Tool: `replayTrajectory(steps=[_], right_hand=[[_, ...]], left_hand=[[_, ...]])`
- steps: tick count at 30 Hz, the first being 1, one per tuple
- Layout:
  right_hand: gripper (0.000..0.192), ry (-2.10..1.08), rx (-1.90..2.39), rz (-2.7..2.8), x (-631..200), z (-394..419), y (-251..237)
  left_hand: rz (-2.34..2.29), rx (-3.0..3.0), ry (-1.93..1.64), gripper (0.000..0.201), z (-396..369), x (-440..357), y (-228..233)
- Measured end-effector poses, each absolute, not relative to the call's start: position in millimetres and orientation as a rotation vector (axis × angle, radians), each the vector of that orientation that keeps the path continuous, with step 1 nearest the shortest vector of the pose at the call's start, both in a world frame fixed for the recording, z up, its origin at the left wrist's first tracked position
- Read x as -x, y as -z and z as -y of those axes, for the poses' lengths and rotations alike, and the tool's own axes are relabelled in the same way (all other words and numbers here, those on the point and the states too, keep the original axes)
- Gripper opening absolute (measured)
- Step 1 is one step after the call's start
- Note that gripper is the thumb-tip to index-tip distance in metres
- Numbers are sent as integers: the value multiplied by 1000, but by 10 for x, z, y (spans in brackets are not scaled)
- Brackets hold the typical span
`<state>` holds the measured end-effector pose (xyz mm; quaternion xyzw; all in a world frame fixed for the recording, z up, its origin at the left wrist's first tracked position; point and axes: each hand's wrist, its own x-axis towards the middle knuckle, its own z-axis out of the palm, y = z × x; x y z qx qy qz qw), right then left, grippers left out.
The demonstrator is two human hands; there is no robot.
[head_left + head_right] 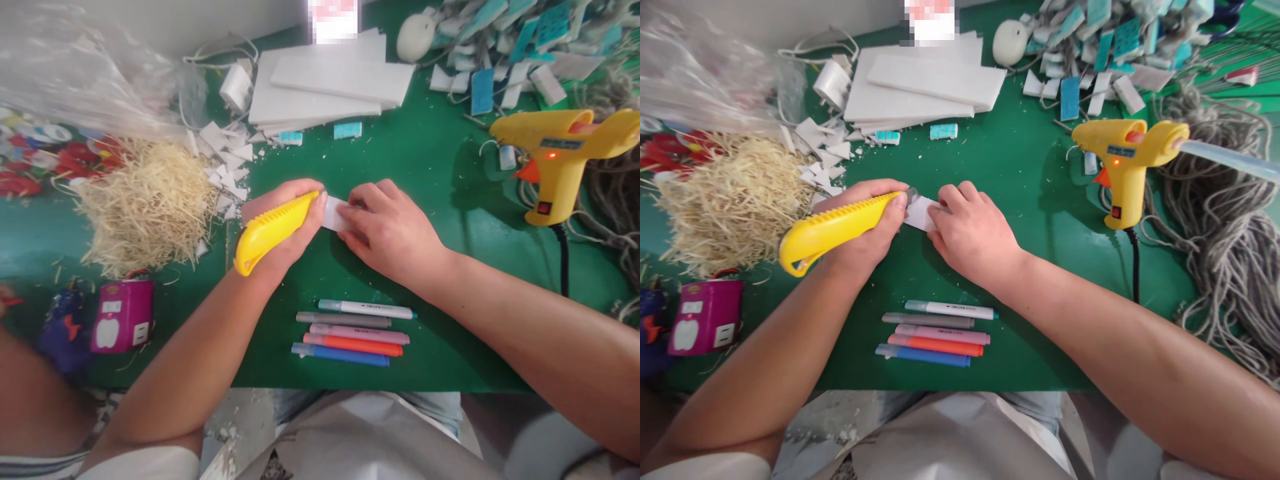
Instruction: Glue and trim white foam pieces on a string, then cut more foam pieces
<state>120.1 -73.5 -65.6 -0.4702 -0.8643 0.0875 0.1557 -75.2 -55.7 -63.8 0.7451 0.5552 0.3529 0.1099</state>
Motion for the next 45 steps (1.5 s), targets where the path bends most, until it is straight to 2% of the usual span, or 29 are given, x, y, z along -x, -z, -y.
replayTrajectory(steps=[7, 14, 28, 36, 45], right_hand=[[27, -269, 1348, 2459, -1188, 732, 648], [33, -238, 1422, 2475, -1142, 774, 611], [33, -264, 1423, 2476, -1143, 776, 594], [34, -283, 1452, 2479, -1124, 776, 567], [36, -332, 1522, 2497, -1106, 772, 517]], left_hand=[[-1578, -2199, -1001, 19, 521, 732, 635], [-1564, -2321, -957, 21, 535, 741, 571], [-1531, -2402, -927, 26, 557, 748, 516], [-1549, -2390, -782, 25, 568, 755, 402], [-1522, -2439, -876, 24, 568, 786, 470]])
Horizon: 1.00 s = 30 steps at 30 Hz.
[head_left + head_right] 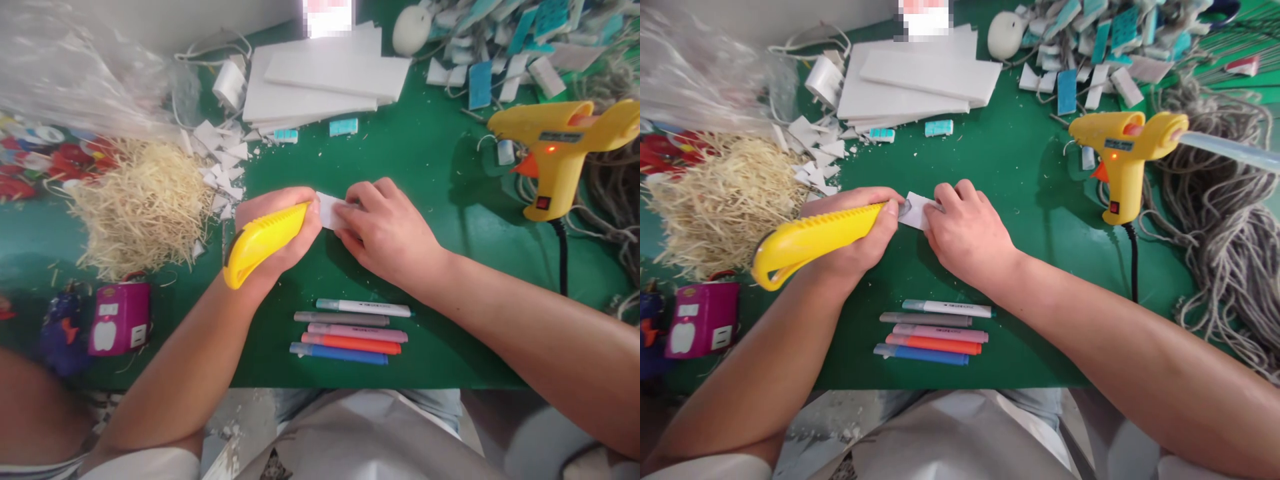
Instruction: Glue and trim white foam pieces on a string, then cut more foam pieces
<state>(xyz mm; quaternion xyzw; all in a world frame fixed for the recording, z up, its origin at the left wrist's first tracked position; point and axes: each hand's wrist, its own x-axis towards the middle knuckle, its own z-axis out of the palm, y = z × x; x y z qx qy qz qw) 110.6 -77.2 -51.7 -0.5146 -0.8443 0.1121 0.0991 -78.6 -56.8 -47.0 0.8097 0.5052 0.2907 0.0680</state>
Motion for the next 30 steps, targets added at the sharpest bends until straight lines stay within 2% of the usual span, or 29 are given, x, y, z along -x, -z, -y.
replayTrajectory(steps=[17, 30], right_hand=[[35, -316, 1486, 2474, -1122, 775, 548], [35, -313, 1456, 2461, -1127, 774, 560]], left_hand=[[-1461, -2462, -937, 20, 597, 839, 471], [-1584, -2351, -809, 17, 579, 907, 504]])
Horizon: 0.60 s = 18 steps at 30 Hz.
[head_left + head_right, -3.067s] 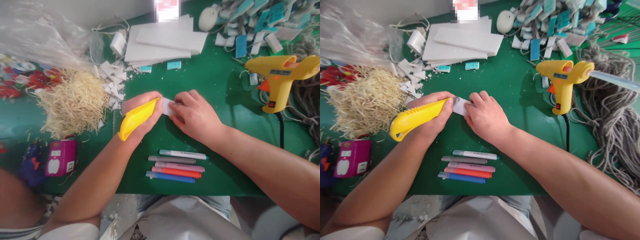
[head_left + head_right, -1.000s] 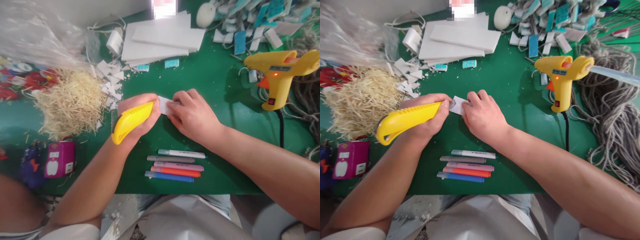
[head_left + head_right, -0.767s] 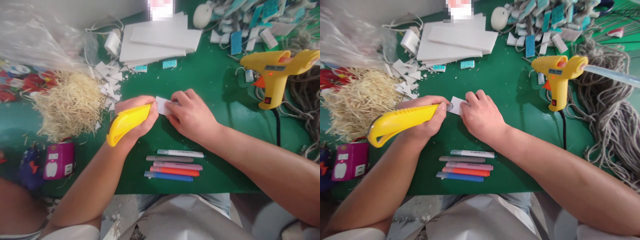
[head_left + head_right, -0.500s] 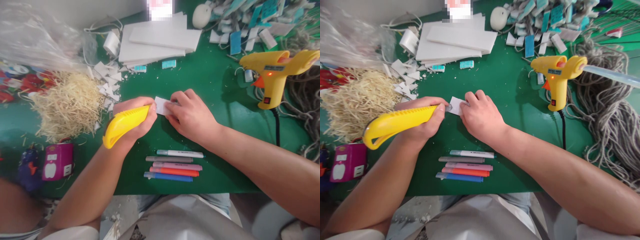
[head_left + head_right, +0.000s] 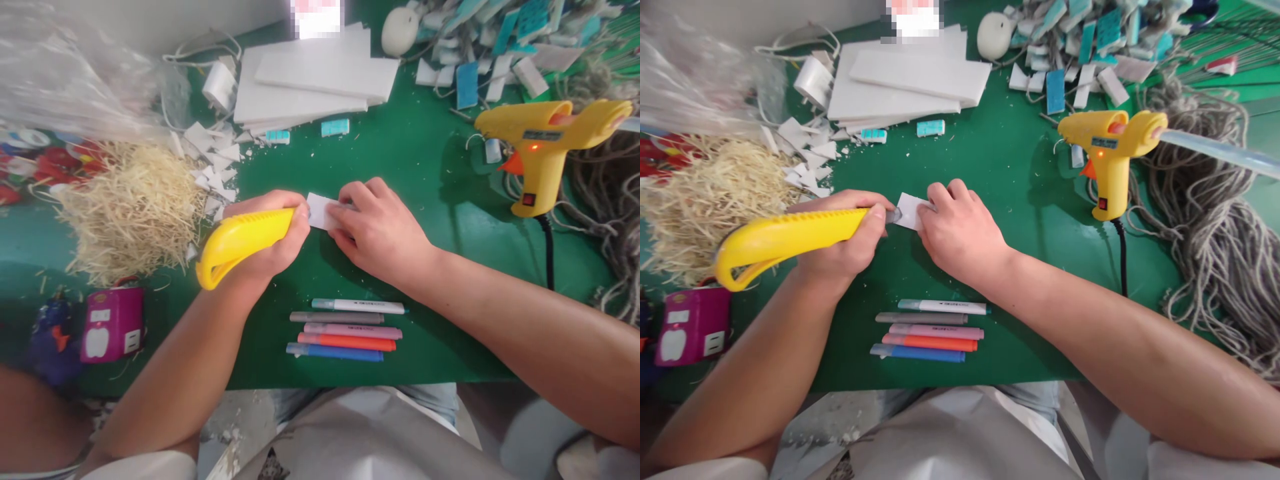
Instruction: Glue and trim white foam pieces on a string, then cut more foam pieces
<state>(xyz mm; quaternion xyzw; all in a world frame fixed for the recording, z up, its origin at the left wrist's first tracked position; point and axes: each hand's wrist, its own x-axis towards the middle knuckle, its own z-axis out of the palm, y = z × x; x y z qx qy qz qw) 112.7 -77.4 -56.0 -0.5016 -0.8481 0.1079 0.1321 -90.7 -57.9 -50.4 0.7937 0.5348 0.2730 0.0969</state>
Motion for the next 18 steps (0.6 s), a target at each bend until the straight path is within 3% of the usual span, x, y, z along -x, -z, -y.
replayTrajectory(steps=[18], right_hand=[[32, -326, 1406, 2442, -1151, 754, 619]], left_hand=[[-1510, -2425, -957, 14, 677, 876, 501]])
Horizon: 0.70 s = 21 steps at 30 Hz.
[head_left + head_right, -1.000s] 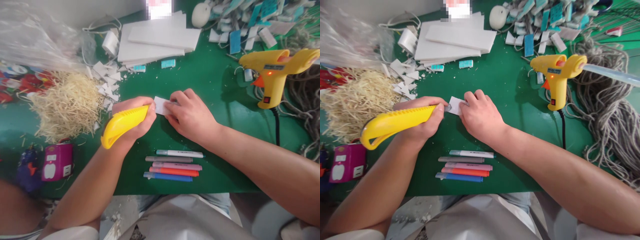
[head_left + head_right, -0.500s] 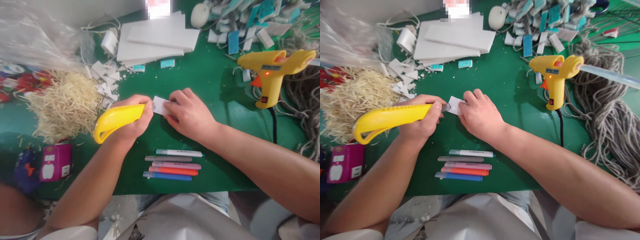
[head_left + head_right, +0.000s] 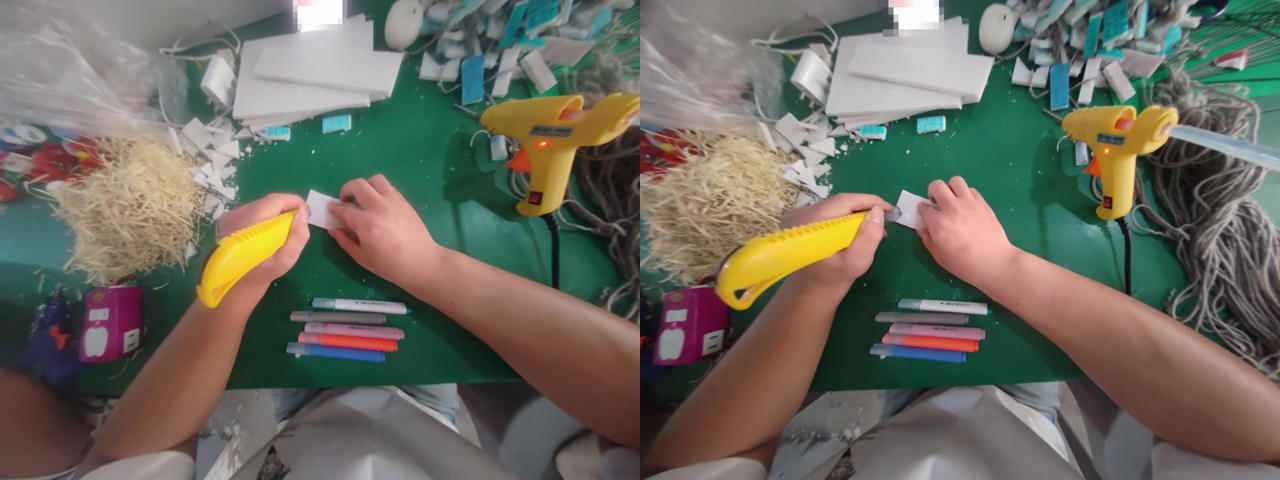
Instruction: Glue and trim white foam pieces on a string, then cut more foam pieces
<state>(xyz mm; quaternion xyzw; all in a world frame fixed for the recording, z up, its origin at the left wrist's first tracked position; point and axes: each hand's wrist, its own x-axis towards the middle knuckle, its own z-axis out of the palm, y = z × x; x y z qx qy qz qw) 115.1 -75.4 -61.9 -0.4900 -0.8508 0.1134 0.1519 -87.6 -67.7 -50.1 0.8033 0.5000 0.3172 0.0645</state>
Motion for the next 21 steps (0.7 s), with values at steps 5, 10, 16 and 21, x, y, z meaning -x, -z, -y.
replayTrajectory(steps=[5, 10, 16, 21], right_hand=[[32, -326, 1419, 2459, -1151, 762, 596], [33, -318, 1398, 2444, -1158, 765, 610], [33, -303, 1408, 2450, -1153, 768, 607], [33, -302, 1425, 2457, -1147, 765, 609]], left_hand=[[-1543, -2416, -933, 16, 700, 836, 465], [-1484, -2431, -858, 16, 644, 878, 468], [-1469, -2427, -911, 16, 667, 866, 459], [-1525, -2420, -871, 16, 687, 937, 474]])
